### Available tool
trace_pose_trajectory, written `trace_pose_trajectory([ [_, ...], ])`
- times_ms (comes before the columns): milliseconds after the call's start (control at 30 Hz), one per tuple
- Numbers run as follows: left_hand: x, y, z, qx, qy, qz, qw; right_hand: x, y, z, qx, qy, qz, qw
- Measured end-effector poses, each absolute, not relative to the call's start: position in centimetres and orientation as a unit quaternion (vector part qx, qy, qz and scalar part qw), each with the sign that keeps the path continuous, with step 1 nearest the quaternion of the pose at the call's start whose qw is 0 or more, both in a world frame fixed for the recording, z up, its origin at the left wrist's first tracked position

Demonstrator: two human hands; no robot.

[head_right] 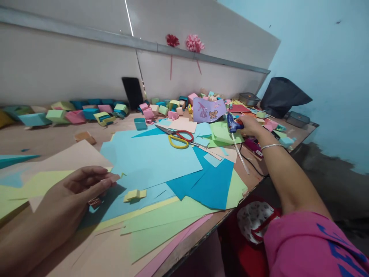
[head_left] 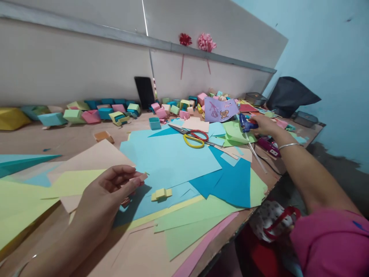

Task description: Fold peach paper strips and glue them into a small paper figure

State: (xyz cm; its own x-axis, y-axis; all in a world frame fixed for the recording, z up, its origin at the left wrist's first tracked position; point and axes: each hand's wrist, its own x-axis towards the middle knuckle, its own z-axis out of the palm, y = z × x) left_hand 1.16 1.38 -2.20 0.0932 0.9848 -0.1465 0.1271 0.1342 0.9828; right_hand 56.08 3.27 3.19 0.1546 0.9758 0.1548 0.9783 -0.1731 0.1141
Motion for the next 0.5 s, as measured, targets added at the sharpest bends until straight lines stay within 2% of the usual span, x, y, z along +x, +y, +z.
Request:
trace_pose_trajectory([
  [133,1.2,1.4,-2.3,0.514,0.538,0.412,0.525,53.6,3.0,2.8,-0.750,-0.653,-0.102,0.033],
  [300,1.6,1.0,-1.6,0.514,0.539,0.411,0.526,49.1,1.1,1.5,-0.679,-0.719,-0.017,0.149],
  [500,1.6,0.8,-1.1,0.513,0.541,0.402,0.532,49.8,2.5,2.5,-0.743,-0.611,-0.012,0.273],
])
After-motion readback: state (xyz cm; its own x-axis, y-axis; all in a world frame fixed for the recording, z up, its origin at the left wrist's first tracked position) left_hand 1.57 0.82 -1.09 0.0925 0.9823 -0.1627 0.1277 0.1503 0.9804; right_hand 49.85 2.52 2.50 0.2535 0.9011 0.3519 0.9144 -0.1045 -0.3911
